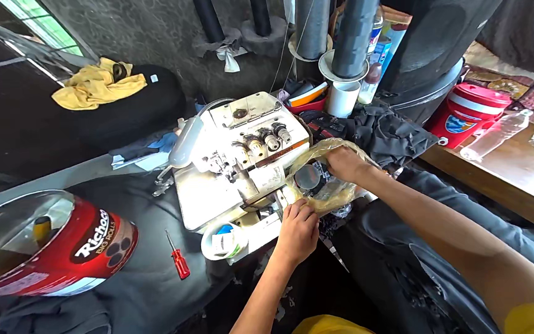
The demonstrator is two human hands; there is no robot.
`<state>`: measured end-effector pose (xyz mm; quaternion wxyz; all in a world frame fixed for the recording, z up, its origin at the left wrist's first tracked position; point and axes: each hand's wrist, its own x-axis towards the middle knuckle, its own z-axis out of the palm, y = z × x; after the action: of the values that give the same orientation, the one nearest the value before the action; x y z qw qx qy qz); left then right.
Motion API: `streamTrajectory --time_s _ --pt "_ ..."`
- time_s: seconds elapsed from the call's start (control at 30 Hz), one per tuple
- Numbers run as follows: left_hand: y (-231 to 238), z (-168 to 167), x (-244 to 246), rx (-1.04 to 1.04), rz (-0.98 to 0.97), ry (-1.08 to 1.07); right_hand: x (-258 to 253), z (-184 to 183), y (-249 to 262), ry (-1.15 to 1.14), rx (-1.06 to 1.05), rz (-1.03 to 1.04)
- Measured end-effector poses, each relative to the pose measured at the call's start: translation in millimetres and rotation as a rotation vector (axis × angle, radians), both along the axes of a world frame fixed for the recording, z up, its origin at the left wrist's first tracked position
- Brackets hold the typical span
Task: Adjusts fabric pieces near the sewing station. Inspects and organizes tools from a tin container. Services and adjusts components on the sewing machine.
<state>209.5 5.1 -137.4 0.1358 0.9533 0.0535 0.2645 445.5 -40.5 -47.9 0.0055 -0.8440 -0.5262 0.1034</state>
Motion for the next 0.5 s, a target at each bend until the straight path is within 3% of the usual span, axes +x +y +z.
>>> streamTrajectory --time_s 0.1,0.23,0.3,0.4,0.5 --pt "1.4 1.4 -2.5 -0.027 0.018 -0.006 -31.5 25.3 -15.9 0.003 0.008 -0.062" --pt "2.2 4.2 -5.1 -0.043 0.047 -0.004 -60.7 3.2 -32.4 -0.073 0.471 0.255" --pt "1.2 8.2 -5.8 -0.040 0.052 0.022 -68.1 -8.1 -25.4 0.040 0.402 0.352" --pt "0.6 12.9 -6.7 -0.014 0.059 0.045 -72.5 -9.9 -14.6 0.151 0.257 0.256" --pt "1.6 17.0 -8.1 0.008 0.070 0.036 -74.9 -11.7 -18.0 0.172 0.439 0.184"
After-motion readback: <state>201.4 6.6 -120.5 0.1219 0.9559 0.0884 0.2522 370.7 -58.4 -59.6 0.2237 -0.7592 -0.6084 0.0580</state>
